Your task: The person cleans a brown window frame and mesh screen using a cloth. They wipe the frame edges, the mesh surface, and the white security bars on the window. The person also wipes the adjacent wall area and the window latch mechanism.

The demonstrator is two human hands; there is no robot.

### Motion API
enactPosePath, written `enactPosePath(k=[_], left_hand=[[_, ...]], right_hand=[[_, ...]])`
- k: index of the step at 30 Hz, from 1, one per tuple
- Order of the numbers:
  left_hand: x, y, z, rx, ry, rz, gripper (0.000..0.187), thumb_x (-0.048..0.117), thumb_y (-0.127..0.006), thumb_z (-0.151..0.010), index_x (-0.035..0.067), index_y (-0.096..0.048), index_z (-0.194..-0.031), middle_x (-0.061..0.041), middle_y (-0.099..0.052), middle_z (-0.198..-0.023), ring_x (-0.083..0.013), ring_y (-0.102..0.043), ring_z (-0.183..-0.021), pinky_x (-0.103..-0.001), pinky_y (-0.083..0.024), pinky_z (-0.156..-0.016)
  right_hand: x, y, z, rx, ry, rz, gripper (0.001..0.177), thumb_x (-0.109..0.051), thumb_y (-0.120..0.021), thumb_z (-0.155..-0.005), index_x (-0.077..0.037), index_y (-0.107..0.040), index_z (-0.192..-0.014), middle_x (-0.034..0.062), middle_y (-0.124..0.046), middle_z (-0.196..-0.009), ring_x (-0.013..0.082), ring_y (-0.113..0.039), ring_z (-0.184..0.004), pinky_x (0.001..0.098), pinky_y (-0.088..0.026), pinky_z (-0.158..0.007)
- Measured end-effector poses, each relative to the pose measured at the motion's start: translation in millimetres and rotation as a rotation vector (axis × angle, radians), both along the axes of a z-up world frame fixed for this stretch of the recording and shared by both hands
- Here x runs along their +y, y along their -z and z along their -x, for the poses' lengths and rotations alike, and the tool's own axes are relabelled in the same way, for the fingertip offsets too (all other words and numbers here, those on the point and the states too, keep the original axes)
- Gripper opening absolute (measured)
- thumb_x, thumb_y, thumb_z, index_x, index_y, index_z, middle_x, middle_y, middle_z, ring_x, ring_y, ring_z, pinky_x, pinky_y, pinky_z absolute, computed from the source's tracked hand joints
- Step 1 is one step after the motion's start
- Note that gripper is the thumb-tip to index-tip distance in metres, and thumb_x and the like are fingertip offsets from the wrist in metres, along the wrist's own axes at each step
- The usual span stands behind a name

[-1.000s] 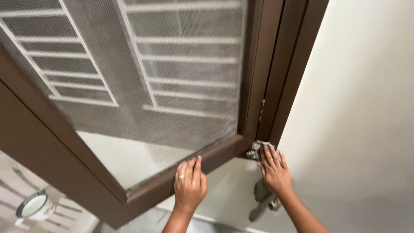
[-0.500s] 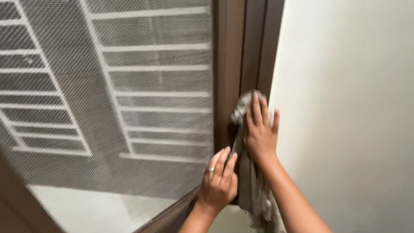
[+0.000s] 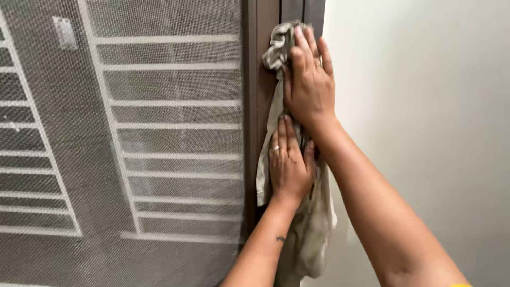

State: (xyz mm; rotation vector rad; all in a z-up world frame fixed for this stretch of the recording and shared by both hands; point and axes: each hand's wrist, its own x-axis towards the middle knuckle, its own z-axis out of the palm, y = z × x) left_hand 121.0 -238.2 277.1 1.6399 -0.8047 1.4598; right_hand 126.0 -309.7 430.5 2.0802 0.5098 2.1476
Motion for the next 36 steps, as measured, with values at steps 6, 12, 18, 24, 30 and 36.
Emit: enactPosePath(k=[6, 12, 18, 24, 30, 36], left_hand=[[-9.9, 24.7, -20.7, -0.026, -0.157, -0.077, 0.066, 0.037, -0.050, -0.106, -0.005, -0.037, -0.155, -0.027, -0.042, -0.158, -0.0438, -0.040, -0.145, -0.054, -0.032, -0.120], [-14.3, 85.6, -19.8, -0.055, -0.140, -0.128, 0.063, 0.030, -0.053, -0.104, -0.010, -0.039, -0.151, -0.031, -0.044, -0.155, -0.0470, -0.043, -0.143, -0.056, -0.036, -0.119], [6.9, 69.9, -15.7, -0.093, -0.373, -0.060, 0.063, 0.025, -0.051, -0.102, -0.010, -0.034, -0.152, -0.029, -0.044, -0.152, -0.0457, -0.046, -0.137, -0.056, -0.038, -0.113], [43.6, 55.6, -24.2, -0.076, -0.500, -0.051, 0.062, 0.019, -0.049, -0.100, -0.010, -0.036, -0.153, -0.027, -0.045, -0.154, -0.0421, -0.047, -0.139, -0.053, -0.039, -0.114], [53.4, 180.7, -32.3, 0.013, -0.500, -0.275, 0.060, 0.020, -0.050, -0.090, -0.005, -0.044, -0.145, -0.021, -0.047, -0.151, -0.0385, -0.047, -0.135, -0.050, -0.037, -0.111], [31.9, 123.5, -51.6, -0.107, -0.404, -0.275, 0.058, 0.028, -0.048, -0.102, -0.004, -0.045, -0.151, -0.019, -0.047, -0.156, -0.0368, -0.044, -0.140, -0.049, -0.034, -0.114]], right_hand=[[-11.4, 26.0, 27.0, 0.097, -0.057, 0.059, 0.037, -0.028, -0.063, -0.108, -0.003, -0.058, -0.135, 0.0185, -0.039, -0.158, 0.0353, -0.038, -0.153, 0.0477, -0.024, -0.130], [-16.7, 93.3, 44.1, 0.214, -0.099, 0.156, 0.052, -0.014, -0.059, -0.094, -0.003, -0.056, -0.145, 0.0203, -0.039, -0.161, 0.0368, -0.037, -0.152, 0.0485, -0.024, -0.126], [6.3, 99.5, 35.9, 0.118, -0.326, 0.106, 0.051, -0.005, -0.057, -0.097, -0.008, -0.055, -0.147, 0.0114, -0.043, -0.163, 0.0301, -0.038, -0.156, 0.0496, -0.023, -0.131], [39.9, 95.8, 18.1, 0.222, -0.507, -0.003, 0.060, -0.008, -0.061, -0.092, 0.000, -0.047, -0.150, 0.0221, -0.037, -0.162, 0.0385, -0.039, -0.150, 0.0522, -0.023, -0.125], [17.3, 194.2, 24.7, 0.263, -0.262, 0.194, 0.048, -0.009, -0.061, -0.089, 0.003, -0.056, -0.136, 0.0286, -0.038, -0.158, 0.0383, -0.041, -0.149, 0.0513, -0.033, -0.122], [-1.5, 138.9, 31.1, 0.145, -0.104, 0.077, 0.039, -0.009, -0.059, -0.092, 0.006, -0.060, -0.129, 0.0277, -0.044, -0.157, 0.0367, -0.036, -0.153, 0.0488, -0.028, -0.126]])
